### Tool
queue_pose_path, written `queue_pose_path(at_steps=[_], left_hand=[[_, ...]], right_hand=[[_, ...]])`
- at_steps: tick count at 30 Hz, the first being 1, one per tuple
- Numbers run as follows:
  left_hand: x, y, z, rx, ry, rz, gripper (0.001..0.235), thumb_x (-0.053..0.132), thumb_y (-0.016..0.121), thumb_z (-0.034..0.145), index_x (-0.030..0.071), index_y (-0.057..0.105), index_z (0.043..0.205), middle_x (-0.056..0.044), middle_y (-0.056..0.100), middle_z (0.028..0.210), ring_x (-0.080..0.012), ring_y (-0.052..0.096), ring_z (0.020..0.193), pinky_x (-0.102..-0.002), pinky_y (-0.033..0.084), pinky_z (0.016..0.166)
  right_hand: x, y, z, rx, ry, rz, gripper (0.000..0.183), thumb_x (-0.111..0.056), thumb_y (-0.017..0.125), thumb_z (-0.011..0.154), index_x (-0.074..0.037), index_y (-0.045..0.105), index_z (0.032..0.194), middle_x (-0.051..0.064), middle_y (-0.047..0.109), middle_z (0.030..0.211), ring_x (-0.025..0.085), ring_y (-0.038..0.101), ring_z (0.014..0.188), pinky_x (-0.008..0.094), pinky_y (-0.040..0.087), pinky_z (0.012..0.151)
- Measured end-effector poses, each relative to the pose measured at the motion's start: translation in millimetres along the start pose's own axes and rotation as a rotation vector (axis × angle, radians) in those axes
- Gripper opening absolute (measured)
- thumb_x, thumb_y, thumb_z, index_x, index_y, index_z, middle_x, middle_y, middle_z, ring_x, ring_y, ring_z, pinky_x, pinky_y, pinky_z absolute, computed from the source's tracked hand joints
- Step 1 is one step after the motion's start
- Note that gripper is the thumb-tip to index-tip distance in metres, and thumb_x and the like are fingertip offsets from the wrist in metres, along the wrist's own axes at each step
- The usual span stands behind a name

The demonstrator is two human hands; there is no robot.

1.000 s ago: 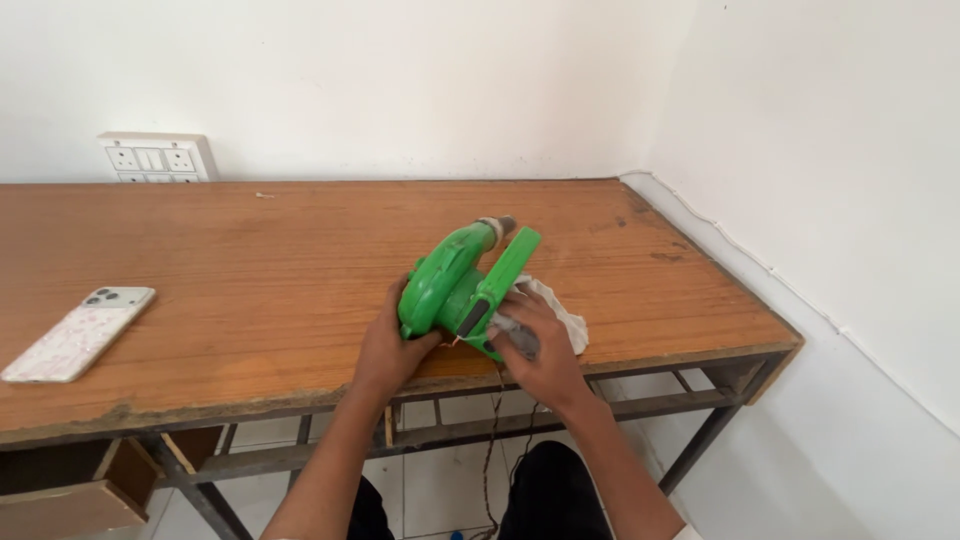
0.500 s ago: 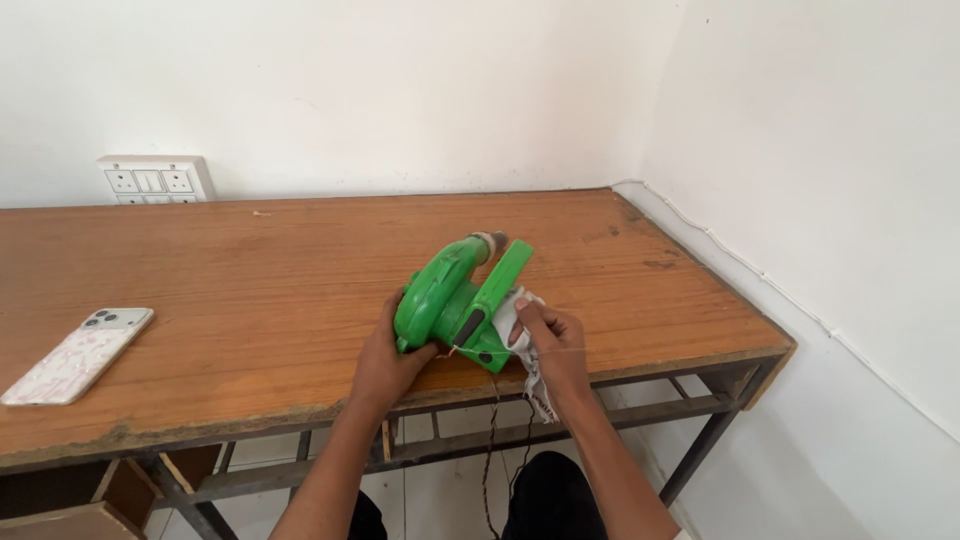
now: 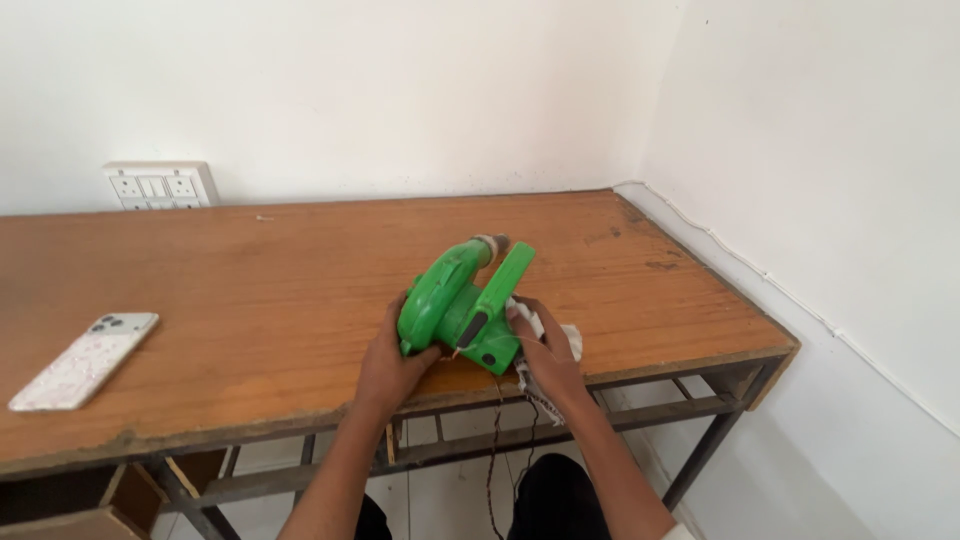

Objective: The person wipes a green handheld leaf blower with a white cloth on a wooden table. They clean the body, handle, and nozzle of the device, turning it over to wipe different sides.

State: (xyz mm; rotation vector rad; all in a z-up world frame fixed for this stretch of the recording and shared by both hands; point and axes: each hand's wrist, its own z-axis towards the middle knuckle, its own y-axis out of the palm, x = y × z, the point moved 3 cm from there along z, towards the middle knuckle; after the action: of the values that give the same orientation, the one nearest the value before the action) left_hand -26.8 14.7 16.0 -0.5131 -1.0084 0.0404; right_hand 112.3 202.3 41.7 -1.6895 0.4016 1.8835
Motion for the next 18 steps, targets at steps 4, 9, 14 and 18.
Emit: queue_pose_path(at_steps=[4, 9, 14, 18], left_hand=[[-5.4, 2.4, 1.2, -0.006, 0.019, 0.002, 0.1, 0.021, 0.088, 0.068, 0.019, 0.035, 0.153, -0.022, 0.068, 0.127, -0.038, 0.066, 0.12, -0.046, 0.053, 0.095], [-2.5, 1.5, 0.8, 0.001, 0.022, 0.0, 0.099, 0.02, 0.087, 0.069, 0.018, 0.036, 0.153, -0.022, 0.068, 0.128, -0.0387, 0.066, 0.119, -0.046, 0.053, 0.095], [-0.7, 1.2, 0.9, -0.002, 0.044, -0.021, 0.097, 0.019, 0.086, 0.069, 0.017, 0.037, 0.153, -0.022, 0.068, 0.128, -0.0386, 0.066, 0.119, -0.046, 0.053, 0.095], [-6.4, 2.8, 1.8, -0.002, 0.043, -0.019, 0.098, 0.017, 0.086, 0.068, 0.017, 0.036, 0.153, -0.021, 0.067, 0.13, -0.0389, 0.066, 0.119, -0.046, 0.053, 0.095]], right_hand=[[15.9, 4.5, -2.7, -0.038, -0.453, -0.165, 0.042, -0.036, 0.059, 0.103, -0.009, 0.062, 0.135, 0.018, 0.062, 0.139, 0.03, 0.06, 0.127, 0.039, 0.05, 0.102], [8.3, 6.6, -6.0, -0.047, -0.473, -0.201, 0.049, -0.043, 0.046, 0.108, -0.01, 0.053, 0.144, 0.019, 0.056, 0.146, 0.033, 0.054, 0.136, 0.044, 0.045, 0.109], [56.4, 2.3, 29.6, -0.04, -0.236, 0.099, 0.053, -0.041, 0.038, 0.109, -0.008, 0.048, 0.15, 0.02, 0.054, 0.144, 0.034, 0.051, 0.134, 0.043, 0.043, 0.108], [34.1, 6.4, 1.6, -0.071, -0.512, -0.021, 0.048, -0.036, 0.043, 0.111, -0.001, 0.058, 0.141, 0.027, 0.054, 0.141, 0.04, 0.052, 0.131, 0.045, 0.051, 0.103]])
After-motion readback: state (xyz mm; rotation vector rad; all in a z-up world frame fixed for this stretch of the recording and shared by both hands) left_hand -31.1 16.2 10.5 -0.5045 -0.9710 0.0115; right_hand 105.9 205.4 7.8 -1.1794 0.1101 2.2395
